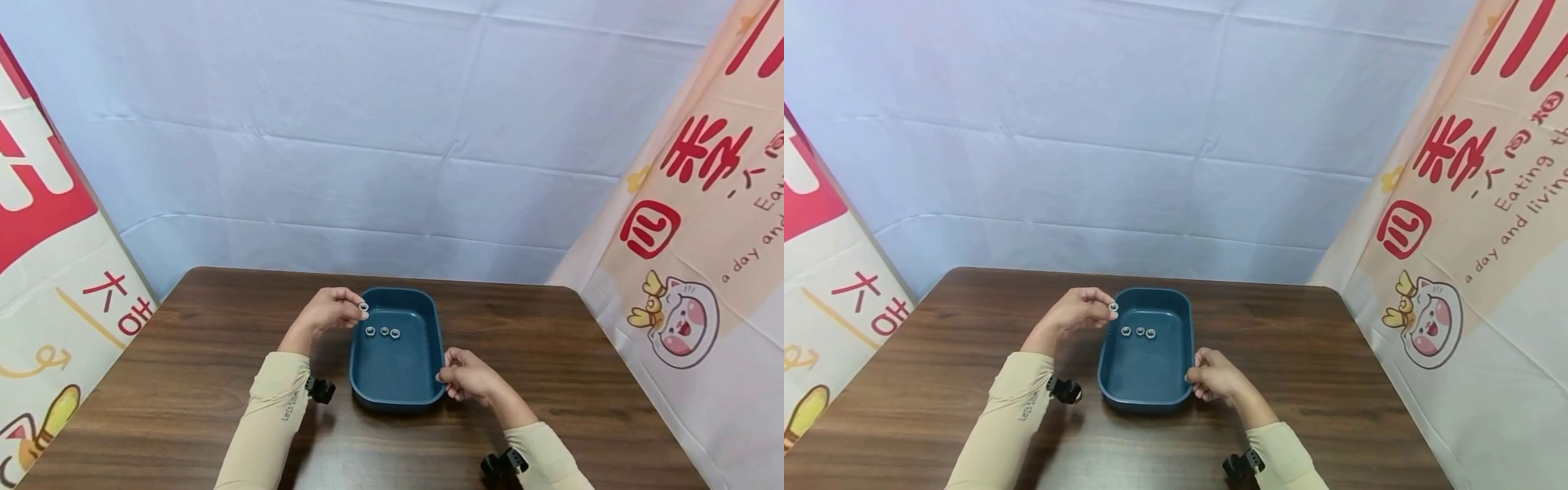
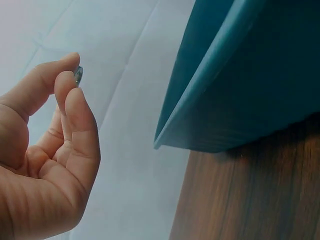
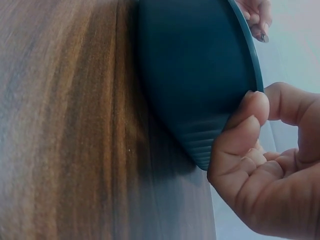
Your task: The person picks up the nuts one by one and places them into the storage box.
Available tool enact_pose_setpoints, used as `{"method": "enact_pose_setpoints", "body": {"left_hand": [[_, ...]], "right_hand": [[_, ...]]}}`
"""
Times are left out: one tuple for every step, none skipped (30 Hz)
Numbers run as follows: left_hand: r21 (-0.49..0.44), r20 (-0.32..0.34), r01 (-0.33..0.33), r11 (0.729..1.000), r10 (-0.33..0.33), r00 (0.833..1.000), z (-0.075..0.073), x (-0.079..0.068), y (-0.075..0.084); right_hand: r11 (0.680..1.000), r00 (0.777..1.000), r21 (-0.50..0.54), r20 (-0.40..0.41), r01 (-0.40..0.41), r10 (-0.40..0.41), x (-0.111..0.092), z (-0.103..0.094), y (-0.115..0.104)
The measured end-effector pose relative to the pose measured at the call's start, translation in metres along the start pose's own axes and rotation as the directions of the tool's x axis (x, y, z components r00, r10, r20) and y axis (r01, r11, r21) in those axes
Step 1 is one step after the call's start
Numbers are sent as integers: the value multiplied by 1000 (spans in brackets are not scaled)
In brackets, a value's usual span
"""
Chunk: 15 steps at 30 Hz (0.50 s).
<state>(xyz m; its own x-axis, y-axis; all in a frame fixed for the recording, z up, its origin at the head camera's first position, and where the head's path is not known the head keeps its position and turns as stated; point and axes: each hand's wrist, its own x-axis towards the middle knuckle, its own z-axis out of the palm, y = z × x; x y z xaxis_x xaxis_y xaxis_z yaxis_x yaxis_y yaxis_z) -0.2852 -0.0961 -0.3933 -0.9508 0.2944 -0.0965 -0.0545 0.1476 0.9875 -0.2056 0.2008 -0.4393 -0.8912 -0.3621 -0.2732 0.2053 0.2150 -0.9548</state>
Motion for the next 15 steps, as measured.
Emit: {"method": "enact_pose_setpoints", "body": {"left_hand": [[-1,-4,-4,1000,4,1000,1,1,0],[-2,-6,-6,1000,6,1000,2,1,1],[-2,-6,-7,1000,7,1000,3,2,1],[1,-5,-7,1000,7,1000,5,3,2],[5,-3,-8,1000,8,1000,6,4,3],[9,3,-7,1000,6,1000,7,5,3],[13,8,-3,1000,3,1000,8,6,4],[16,14,0,1000,0,1000,10,7,5],[21,20,2,1000,-3,1000,11,8,6],[21,30,7,1000,-7,1000,13,10,6],[23,43,6,1000,-7,999,14,11,7],[23,53,13,1000,-14,999,16,12,7],[24,61,20,1000,-21,998,18,13,8],[24,73,27,999,-28,997,20,13,8],[24,84,34,999,-36,996,21,14,9]], "right_hand": [[1000,1000,-1,1,-1,1,0,0,0],[1000,1000,-1,2,-2,2,0,0,0],[1000,1000,-2,3,-2,2,1,0,0],[1000,1000,-3,4,-2,2,1,0,0],[1000,1000,-3,3,-3,3,1,0,0],[1000,1000,-4,3,-3,3,1,0,0],[1000,1000,-4,2,-4,4,1,0,-1],[1000,1000,-5,2,-5,5,1,0,-1],[1000,1000,-6,1,-4,4,2,0,-1],[1000,1000,-7,1,-4,4,2,0,-1],[1000,1000,-8,0,-5,5,2,0,-1],[1000,1000,-9,1,-5,5,2,0,0],[1000,1000,-11,1,-6,6,2,0,0],[1000,1000,-11,2,-7,7,2,0,0],[1000,1000,-12,2,-8,8,2,0,0]]}}
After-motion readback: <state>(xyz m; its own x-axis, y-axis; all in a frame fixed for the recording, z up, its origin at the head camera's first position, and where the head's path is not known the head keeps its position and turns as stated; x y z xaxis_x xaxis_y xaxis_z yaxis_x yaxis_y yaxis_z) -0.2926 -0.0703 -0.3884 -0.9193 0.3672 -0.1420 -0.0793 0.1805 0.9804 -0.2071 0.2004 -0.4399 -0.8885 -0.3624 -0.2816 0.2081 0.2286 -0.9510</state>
